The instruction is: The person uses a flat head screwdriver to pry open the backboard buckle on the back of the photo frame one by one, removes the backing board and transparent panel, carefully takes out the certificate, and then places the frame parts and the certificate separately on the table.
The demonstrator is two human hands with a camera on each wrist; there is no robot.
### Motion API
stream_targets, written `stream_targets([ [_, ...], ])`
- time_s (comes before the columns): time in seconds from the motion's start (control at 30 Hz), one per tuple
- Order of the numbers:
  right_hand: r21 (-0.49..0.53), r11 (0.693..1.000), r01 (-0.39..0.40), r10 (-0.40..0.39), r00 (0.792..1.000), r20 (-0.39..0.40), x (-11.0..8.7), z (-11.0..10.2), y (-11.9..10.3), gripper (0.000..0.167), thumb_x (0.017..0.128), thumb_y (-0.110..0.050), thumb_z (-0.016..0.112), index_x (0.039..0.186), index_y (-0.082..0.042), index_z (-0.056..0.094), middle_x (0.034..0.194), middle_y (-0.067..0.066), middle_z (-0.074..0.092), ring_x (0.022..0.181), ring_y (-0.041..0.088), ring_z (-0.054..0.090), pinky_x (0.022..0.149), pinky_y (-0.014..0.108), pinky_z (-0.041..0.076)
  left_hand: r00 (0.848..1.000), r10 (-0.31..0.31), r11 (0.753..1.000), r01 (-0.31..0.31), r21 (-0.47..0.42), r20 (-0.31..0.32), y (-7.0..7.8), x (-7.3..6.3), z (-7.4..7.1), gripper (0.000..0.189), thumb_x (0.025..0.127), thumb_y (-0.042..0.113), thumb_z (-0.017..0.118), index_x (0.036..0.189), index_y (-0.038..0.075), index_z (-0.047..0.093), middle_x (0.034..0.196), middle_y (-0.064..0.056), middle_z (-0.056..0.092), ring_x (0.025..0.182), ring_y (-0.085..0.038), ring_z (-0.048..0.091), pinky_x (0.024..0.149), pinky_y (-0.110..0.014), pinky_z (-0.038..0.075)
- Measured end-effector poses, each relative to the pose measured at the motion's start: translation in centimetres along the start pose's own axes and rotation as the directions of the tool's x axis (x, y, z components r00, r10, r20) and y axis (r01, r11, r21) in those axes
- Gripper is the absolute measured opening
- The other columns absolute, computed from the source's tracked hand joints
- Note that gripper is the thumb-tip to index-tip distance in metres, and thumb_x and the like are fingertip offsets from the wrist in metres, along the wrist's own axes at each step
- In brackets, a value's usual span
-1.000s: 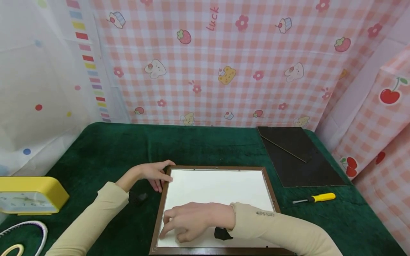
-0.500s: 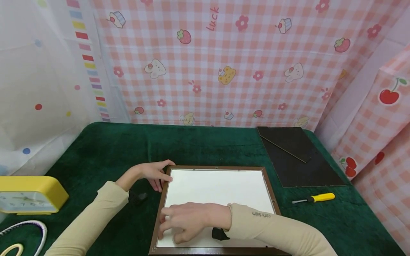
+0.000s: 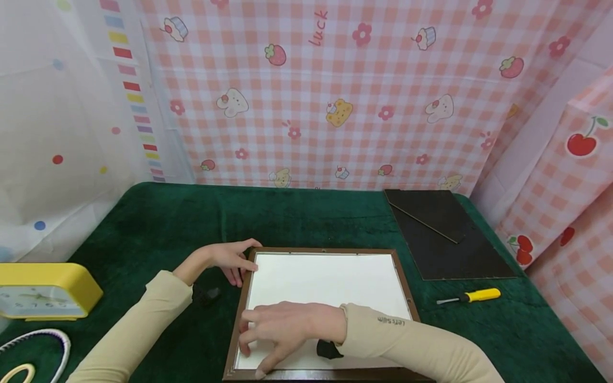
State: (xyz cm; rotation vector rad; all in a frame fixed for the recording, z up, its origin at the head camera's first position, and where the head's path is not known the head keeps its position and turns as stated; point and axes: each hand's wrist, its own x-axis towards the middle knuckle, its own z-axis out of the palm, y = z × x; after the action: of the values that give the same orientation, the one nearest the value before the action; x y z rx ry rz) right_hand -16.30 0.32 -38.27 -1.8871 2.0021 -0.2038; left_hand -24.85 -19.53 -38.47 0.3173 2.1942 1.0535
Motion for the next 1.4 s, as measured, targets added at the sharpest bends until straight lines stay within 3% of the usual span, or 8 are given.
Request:
stream_targets([
  [0.2, -0.009, 1.000, 0.008, -0.008, 1.000, -0.012, -0.03, -0.01, 0.08, 0.036, 0.082, -0.045, 0.057, 0.112, -0.025, 0.056, 0.109, -0.008, 0.040, 0.089, -0.001, 0.038, 0.069, 0.007, 0.032, 1.000, -0.015, 1.000, 0.015, 0.002, -0.010, -0.14, 0.15, -0.02, 0.064, 0.085, 0.026, 0.060, 0.134, 0.012, 0.021, 0.080, -0.018, 0.052, 0.065, -0.026, 0.061, 0.059, -0.036, 0.052],
  [0.9, -0.064, 0.998, -0.021, 0.020, 1.000, -0.017, 0.20, 0.10, -0.09, 0.036, 0.081, -0.050, 0.055, 0.109, -0.028, 0.056, 0.105, -0.009, 0.040, 0.087, -0.001, 0.038, 0.063, 0.008, 0.033, 1.000, -0.021, 1.000, 0.021, 0.008, -0.019, -0.15, 0.23, 0.11, 0.062, 0.086, 0.026, 0.059, 0.134, 0.014, 0.022, 0.080, -0.018, 0.053, 0.066, -0.026, 0.062, 0.060, -0.035, 0.052],
  [1.4, -0.024, 0.999, -0.026, 0.026, 0.999, -0.023, 0.18, 0.12, -0.02, 0.029, 0.083, -0.047, 0.055, 0.104, -0.028, 0.059, 0.105, -0.011, 0.040, 0.087, -0.002, 0.037, 0.062, 0.008, 0.034, 1.000, -0.021, 1.000, 0.022, 0.008, -0.012, -0.20, 0.22, 0.03, 0.063, 0.085, 0.027, 0.060, 0.134, 0.014, 0.022, 0.081, -0.018, 0.053, 0.066, -0.026, 0.062, 0.060, -0.035, 0.052],
])
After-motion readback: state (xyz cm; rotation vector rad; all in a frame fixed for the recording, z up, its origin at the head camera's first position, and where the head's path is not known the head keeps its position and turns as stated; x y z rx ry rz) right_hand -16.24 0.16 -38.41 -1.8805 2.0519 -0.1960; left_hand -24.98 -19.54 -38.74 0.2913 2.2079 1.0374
